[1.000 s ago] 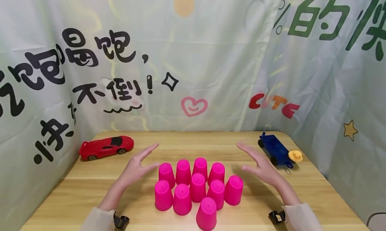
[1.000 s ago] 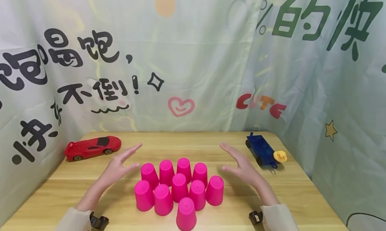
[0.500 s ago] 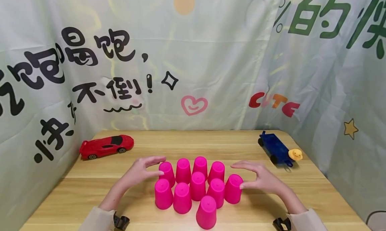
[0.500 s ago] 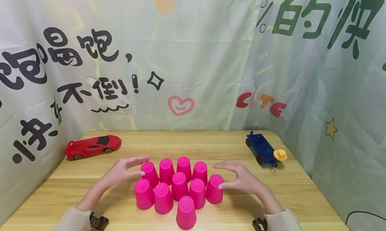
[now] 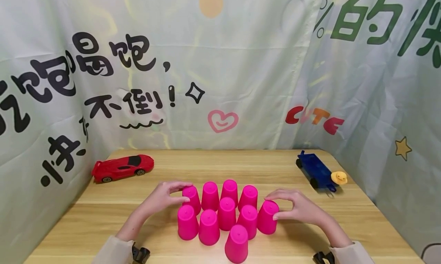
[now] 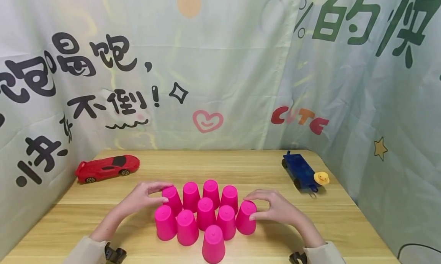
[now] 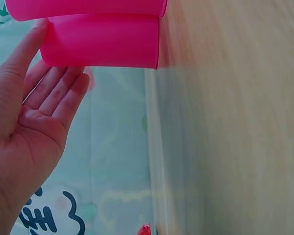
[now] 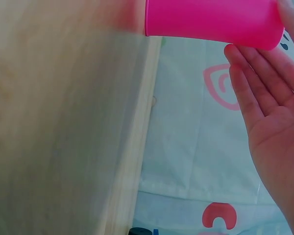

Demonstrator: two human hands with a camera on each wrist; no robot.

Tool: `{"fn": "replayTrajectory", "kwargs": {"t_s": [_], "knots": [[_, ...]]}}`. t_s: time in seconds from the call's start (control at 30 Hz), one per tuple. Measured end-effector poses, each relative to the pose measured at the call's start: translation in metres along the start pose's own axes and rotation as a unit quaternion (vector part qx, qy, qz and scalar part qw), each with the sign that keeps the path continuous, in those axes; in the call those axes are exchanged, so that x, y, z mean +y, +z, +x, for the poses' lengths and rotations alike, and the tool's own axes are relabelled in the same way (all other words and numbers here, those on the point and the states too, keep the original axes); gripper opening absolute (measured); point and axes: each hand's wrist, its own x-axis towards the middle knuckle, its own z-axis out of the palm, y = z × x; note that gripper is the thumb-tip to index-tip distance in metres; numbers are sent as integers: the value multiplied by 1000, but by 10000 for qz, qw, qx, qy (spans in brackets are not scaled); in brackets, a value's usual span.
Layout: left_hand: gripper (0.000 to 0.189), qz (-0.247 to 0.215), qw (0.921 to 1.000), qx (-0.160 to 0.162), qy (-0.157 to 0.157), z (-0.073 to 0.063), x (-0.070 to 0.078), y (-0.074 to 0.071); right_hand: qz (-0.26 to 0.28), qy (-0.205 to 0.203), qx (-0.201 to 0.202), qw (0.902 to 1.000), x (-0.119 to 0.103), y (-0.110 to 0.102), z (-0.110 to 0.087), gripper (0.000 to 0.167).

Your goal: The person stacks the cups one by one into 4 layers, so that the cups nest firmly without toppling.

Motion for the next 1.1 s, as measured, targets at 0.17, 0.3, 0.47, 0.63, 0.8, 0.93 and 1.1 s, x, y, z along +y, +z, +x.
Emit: {"fn": "replayTrajectory", "kwargs": {"t_s": [0.17, 0.3, 0.47, 0.63, 0.8, 0.93, 1.1], "knots": [[51, 161, 9998, 134, -19, -1, 1, -1, 27, 85, -68, 9999, -1, 0, 0, 40], [48, 425, 9976, 523, -144, -5, 0, -4, 54, 62, -80, 9999, -1, 0, 0, 39], [46, 559, 9911, 1205, -69, -10, 2, -14, 95, 88, -75, 9999, -2, 0, -1, 38], [47, 589, 9800, 1890, 210, -8, 5, -26, 100, 140, -70, 9998, -3, 0, -2, 38], [49, 215, 9689, 2409, 529, 4, 12, -29, 75, 161, -38, 9998, -4, 0, -5, 38], [49, -149, 9626, 2648, 548, 19, 17, -26, 51, 144, -32, 9999, -4, 0, -5, 39], [48, -361, 9628, 2634, 474, 42, 15, -17, 52, -2, -19, 10000, -4, 0, -2, 39]]}}
